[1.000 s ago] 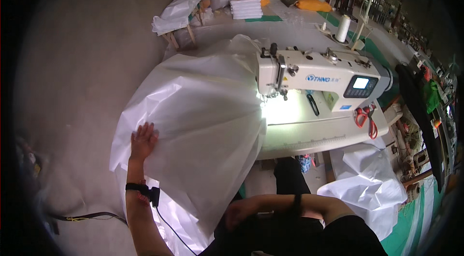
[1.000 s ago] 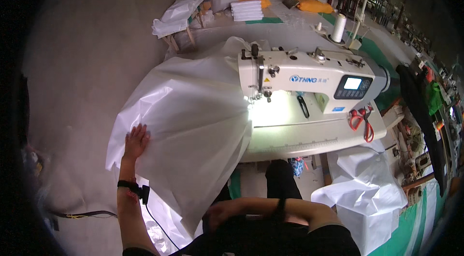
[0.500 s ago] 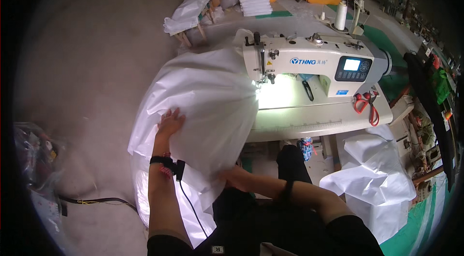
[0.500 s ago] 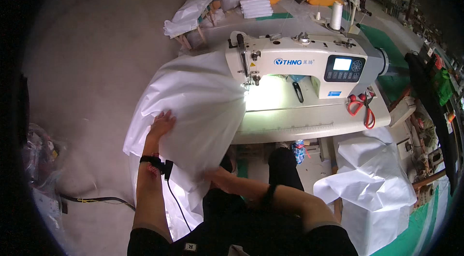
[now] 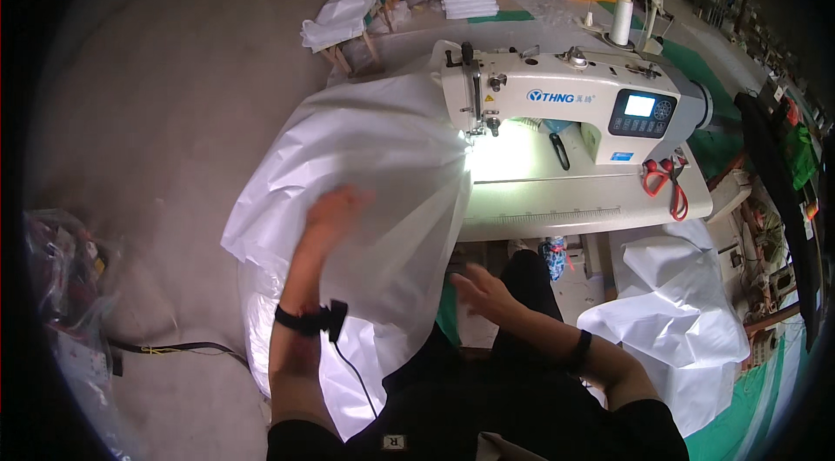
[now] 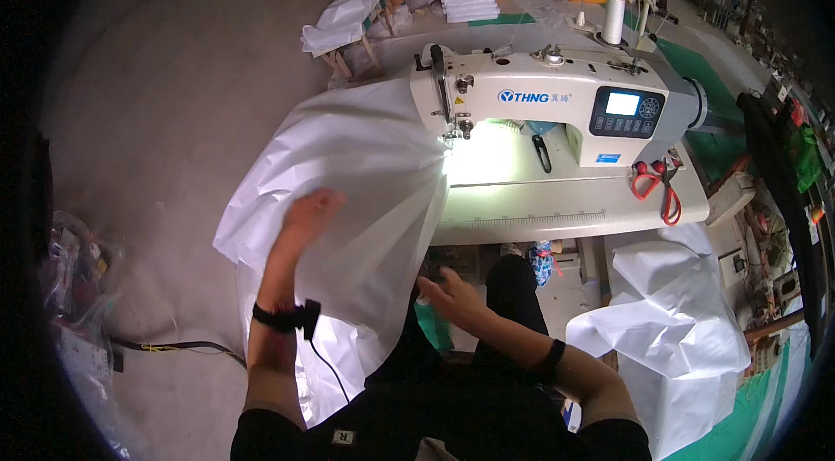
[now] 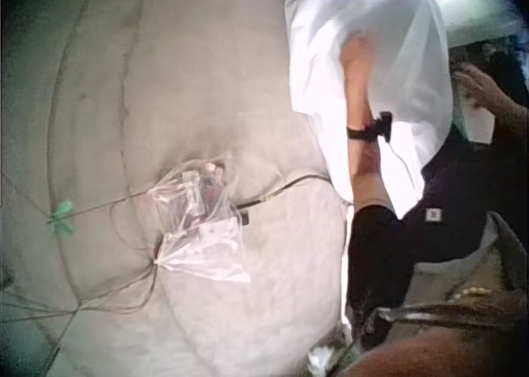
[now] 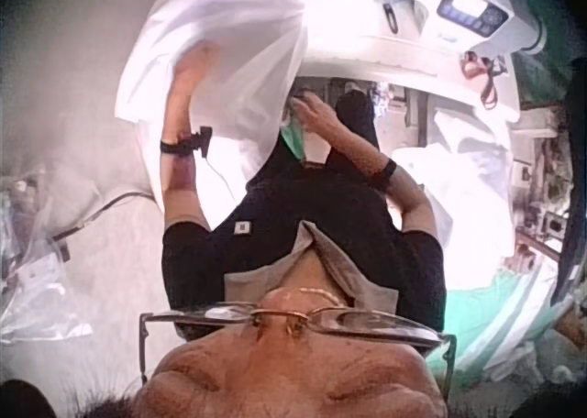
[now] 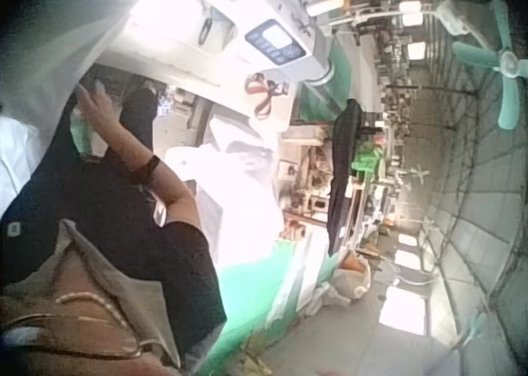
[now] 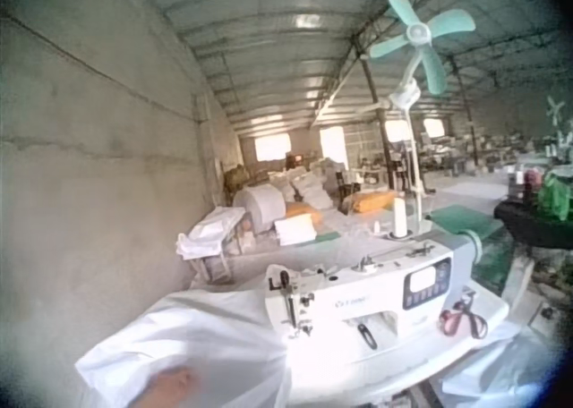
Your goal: Sewing together large white plastic/vinyl sheets using an industrial sewing machine.
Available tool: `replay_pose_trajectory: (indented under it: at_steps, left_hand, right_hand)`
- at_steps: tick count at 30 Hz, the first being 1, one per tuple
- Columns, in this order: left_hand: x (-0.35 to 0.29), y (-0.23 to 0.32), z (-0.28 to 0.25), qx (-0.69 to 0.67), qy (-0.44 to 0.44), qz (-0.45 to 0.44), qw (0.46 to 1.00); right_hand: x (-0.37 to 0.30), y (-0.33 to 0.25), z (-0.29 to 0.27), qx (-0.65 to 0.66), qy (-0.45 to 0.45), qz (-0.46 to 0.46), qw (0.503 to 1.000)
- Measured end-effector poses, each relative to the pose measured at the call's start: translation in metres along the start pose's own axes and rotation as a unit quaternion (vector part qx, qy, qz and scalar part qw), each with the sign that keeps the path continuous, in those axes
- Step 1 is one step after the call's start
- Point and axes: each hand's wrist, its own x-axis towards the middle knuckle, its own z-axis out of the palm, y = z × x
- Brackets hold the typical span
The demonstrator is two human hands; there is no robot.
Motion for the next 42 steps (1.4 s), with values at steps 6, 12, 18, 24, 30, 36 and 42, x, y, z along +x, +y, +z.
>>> replay_pose_trajectory:
  at_steps: [6,12,18,24,30,36,42]
  left_hand:
    - [-0.08,0.059,0.038,0.002,-0.045,0.062,0.997]
    - [-0.065,0.048,0.037,0.22,0.235,0.064,0.945]
    - [-0.048,0.077,-0.002,0.21,0.403,0.151,0.878]
    - [-0.062,0.104,-0.018,0.162,0.42,0.271,0.851]
    - [-0.081,0.116,-0.023,0.144,0.397,0.341,0.84]
    - [-0.107,0.106,-0.005,0.098,0.303,0.335,0.887]
    - [-0.145,0.1,0.055,-0.058,0.1,0.274,0.955]
  right_hand:
    - [-0.009,-0.055,0.016,-0.563,0.134,-0.467,0.669]
    - [0.031,-0.003,0.001,-0.652,-0.041,-0.399,0.644]
    - [0.063,-0.007,-0.006,-0.151,-0.035,-0.148,0.977]
    - [0.09,-0.047,0.012,0.295,-0.102,-0.043,0.949]
    - [0.13,-0.055,0.046,0.419,-0.043,-0.03,0.907]
    - [0.043,-0.034,0.048,0.264,-0.149,-0.033,0.952]
    - [-0.045,-0.01,0.014,0.294,-0.095,0.071,0.948]
